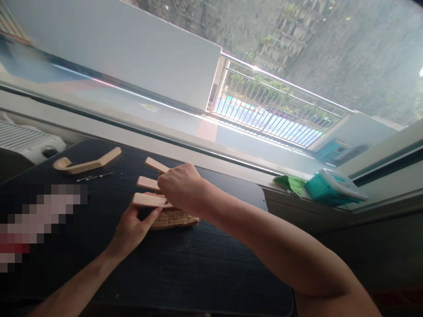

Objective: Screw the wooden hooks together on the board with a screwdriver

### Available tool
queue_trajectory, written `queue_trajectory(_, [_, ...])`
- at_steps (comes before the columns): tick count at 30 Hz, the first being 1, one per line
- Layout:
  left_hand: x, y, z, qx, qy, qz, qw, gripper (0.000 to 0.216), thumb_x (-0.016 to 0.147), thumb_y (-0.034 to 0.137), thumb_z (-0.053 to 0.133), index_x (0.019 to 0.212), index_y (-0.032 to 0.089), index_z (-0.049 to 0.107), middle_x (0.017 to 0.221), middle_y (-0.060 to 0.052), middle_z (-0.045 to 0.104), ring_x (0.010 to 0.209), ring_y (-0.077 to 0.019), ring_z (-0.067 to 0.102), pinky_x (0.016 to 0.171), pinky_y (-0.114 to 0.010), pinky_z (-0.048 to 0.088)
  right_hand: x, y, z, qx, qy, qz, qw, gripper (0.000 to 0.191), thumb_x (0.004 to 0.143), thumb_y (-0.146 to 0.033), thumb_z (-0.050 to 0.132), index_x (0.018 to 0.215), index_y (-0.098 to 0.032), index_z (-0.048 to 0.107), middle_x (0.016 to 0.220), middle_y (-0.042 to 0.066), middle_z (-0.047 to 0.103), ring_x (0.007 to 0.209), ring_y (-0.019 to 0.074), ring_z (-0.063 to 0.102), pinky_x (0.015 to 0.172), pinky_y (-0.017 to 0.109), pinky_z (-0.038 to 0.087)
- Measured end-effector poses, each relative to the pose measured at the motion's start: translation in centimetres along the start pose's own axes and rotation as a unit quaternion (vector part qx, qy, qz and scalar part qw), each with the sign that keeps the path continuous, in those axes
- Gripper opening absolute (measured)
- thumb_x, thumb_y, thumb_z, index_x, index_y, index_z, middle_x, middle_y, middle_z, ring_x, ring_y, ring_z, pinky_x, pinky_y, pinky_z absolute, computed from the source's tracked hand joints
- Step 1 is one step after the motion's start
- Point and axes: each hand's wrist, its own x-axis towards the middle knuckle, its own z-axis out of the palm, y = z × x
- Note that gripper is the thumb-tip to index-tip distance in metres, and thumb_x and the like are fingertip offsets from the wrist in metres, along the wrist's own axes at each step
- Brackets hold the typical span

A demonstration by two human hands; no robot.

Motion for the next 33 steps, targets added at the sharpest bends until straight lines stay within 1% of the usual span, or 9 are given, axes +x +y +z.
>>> queue_trajectory(5, [0.1,0.2,0.0,-0.008,0.013,0.006,1.0,0.036,0.072,0.042,0.063,0.098,0.018,0.063,0.103,-0.008,0.067,0.104,-0.0262,0.062,0.098,-0.04,0.046,-0.5,-0.4,-0.8,0.0,-0.024,-0.038,0.999,0.019,0.086,-0.008,0.05,0.085,-0.014,0.068,0.095,0.009,0.068,0.081,0.0215,0.065,0.063,0.03,0.045])
queue_trajectory(9, [0.2,0.3,0.0,-0.003,0.018,0.009,1.0,0.031,0.071,0.041,0.063,0.093,0.019,0.063,0.101,-0.007,0.067,0.101,-0.0261,0.063,0.096,-0.04,0.047,0.1,-0.5,0.3,-0.001,-0.006,-0.076,0.997,0.018,0.086,-0.009,0.052,0.075,-0.013,0.066,0.086,0.01,0.069,0.082,0.0222,0.064,0.068,0.032,0.045])
queue_trajectory(13, [0.1,0.1,0.1,0.001,0.015,0.005,1.0,0.034,0.073,0.042,0.063,0.098,0.019,0.062,0.102,-0.007,0.067,0.102,-0.0256,0.062,0.097,-0.04,0.047,0.6,0.1,1.2,0.0,-0.023,-0.052,0.998,0.017,0.083,-0.007,0.053,0.074,-0.013,0.067,0.074,0.009,0.068,0.078,0.0217,0.064,0.069,0.033,0.045])
queue_trajectory(18, [0.1,0.1,0.1,0.002,0.011,0.001,1.0,0.035,0.073,0.043,0.063,0.098,0.019,0.063,0.104,-0.007,0.067,0.105,-0.0262,0.061,0.1,-0.04,0.044,0.7,0.8,1.4,0.024,-0.032,-0.015,0.999,0.016,0.086,-0.016,0.054,0.081,-0.013,0.068,0.069,0.009,0.067,0.078,0.0222,0.065,0.072,0.036,0.046])
queue_trajectory(21, [0.1,0.2,0.1,-0.001,0.011,0.007,1.0,0.034,0.073,0.043,0.063,0.097,0.019,0.063,0.104,-0.007,0.068,0.106,-0.0264,0.061,0.1,-0.04,0.044,0.7,0.5,1.0,0.032,-0.03,0.003,0.999,0.016,0.085,-0.018,0.053,0.08,-0.014,0.068,0.071,0.009,0.068,0.079,0.0245,0.066,0.073,0.04,0.047])
queue_trajectory(24, [0.0,0.1,0.1,0.002,0.007,0.008,1.0,0.035,0.074,0.043,0.062,0.099,0.018,0.063,0.104,-0.007,0.067,0.105,-0.0259,0.061,0.1,-0.039,0.045,0.5,-0.2,0.2,0.011,-0.048,0.012,0.999,0.018,0.085,-0.012,0.051,0.085,-0.014,0.069,0.085,0.011,0.07,0.081,0.0261,0.066,0.069,0.041,0.049])
queue_trajectory(27, [0.0,0.0,0.1,0.006,0.015,0.011,1.0,0.035,0.073,0.043,0.062,0.098,0.019,0.062,0.103,-0.007,0.067,0.103,-0.0264,0.062,0.097,-0.039,0.046,0.2,-0.7,-0.5,-0.004,-0.044,-0.025,0.999,0.02,0.084,-0.008,0.051,0.091,-0.014,0.069,0.097,0.011,0.069,0.084,0.026,0.066,0.066,0.038,0.051])
queue_trajectory(30, [0.1,0.0,0.1,0.008,0.024,0.004,1.0,0.034,0.071,0.045,0.061,0.095,0.02,0.061,0.1,-0.007,0.068,0.098,-0.0275,0.064,0.093,-0.04,0.049,0.4,-0.9,-0.3,-0.017,-0.022,-0.082,0.996,0.017,0.085,-0.007,0.052,0.086,-0.012,0.069,0.096,0.012,0.069,0.089,0.0269,0.066,0.069,0.038,0.051])
queue_trajectory(33, [0.1,0.0,0.1,0.008,0.029,-0.007,1.0,0.036,0.07,0.046,0.061,0.095,0.02,0.06,0.1,-0.008,0.068,0.096,-0.0282,0.064,0.091,-0.041,0.05,1.0,-1.0,0.4,-0.024,-0.017,-0.107,0.994,0.018,0.086,-0.008,0.051,0.085,-0.01,0.068,0.096,0.013,0.068,0.091,0.0268,0.064,0.071,0.037,0.05])
